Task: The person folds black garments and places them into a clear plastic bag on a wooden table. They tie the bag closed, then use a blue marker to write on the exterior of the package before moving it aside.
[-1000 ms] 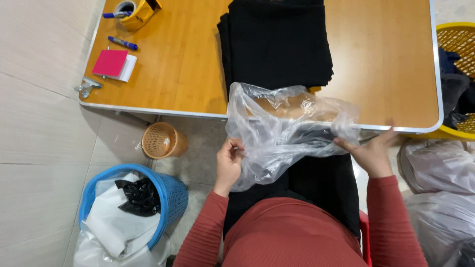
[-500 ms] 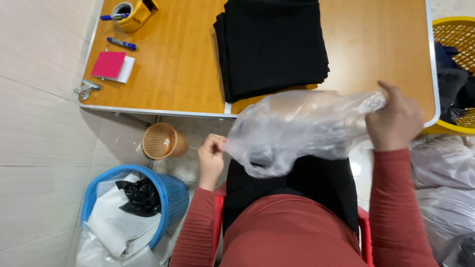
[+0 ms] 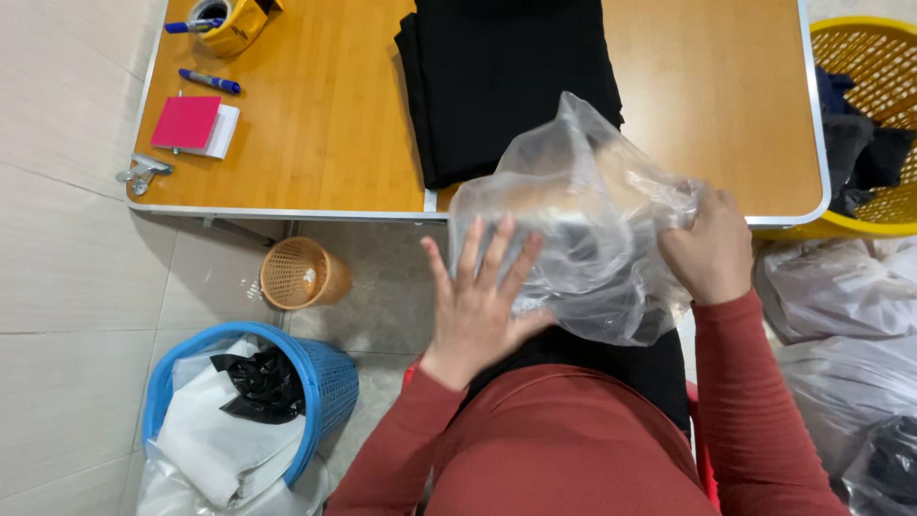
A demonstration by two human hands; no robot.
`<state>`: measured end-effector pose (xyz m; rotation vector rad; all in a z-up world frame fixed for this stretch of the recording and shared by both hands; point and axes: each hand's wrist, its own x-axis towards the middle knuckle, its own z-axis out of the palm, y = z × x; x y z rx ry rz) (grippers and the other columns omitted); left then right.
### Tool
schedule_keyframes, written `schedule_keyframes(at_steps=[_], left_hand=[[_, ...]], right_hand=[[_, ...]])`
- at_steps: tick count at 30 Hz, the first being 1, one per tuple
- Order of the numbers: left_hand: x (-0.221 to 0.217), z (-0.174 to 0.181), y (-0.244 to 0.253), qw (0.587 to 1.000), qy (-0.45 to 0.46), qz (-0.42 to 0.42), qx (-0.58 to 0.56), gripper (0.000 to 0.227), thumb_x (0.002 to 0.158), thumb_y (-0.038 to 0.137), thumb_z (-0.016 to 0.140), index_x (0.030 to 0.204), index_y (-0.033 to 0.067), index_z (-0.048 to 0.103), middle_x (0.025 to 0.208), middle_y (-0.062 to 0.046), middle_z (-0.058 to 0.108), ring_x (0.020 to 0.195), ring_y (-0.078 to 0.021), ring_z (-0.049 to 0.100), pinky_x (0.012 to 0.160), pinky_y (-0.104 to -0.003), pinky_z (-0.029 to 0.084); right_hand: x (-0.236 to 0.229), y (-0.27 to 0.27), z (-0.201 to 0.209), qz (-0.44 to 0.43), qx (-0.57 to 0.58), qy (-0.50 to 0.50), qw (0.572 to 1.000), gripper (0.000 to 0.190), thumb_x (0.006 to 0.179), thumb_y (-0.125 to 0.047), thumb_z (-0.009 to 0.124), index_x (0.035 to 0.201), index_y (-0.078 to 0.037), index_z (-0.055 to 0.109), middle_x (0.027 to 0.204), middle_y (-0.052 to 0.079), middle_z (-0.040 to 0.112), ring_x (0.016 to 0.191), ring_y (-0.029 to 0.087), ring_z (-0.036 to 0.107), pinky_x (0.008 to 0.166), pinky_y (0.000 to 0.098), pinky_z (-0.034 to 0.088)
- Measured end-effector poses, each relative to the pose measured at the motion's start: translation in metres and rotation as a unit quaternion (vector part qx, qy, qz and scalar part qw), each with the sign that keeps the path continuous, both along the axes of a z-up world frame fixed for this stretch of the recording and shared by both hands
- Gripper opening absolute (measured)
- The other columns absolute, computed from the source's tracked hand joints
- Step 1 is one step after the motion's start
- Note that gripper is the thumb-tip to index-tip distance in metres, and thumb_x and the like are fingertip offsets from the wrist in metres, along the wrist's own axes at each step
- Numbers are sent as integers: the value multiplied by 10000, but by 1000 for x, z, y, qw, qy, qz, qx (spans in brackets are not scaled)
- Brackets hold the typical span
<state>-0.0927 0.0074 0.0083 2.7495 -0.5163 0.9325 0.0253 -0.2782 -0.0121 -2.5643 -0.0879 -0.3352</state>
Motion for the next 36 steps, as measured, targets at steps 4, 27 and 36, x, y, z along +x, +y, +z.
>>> schedule_keyframes(at_steps=[4,27,36], left_hand=[[30,-47,27,956,229,93,-158,283,1022,358,672,1300,311,642,1249,52,779,1165,-100,742,1341,-495,341],[11,-73,71,992,-20,118,-42,632,973,-13,574,1558,208,478,1427,-6,566,1331,-224,526,1199,-406,318],[65,-36,5,978,181,3,-101,353,989,375,552,1189,111,674,1199,-55,707,1265,-270,603,1273,-693,38]], right_hand=[[-4,-18,5,57,24,-5,998,566,841,-408,778,1226,2,712,1072,249,724,974,416,704,856,472,550],[19,-53,-70,49,468,227,853,252,985,-300,687,931,-61,747,814,-19,618,663,83,466,579,260,320],[-13,-8,0,270,263,133,916,294,784,-291,804,906,-27,761,834,78,755,747,152,673,736,301,530]])
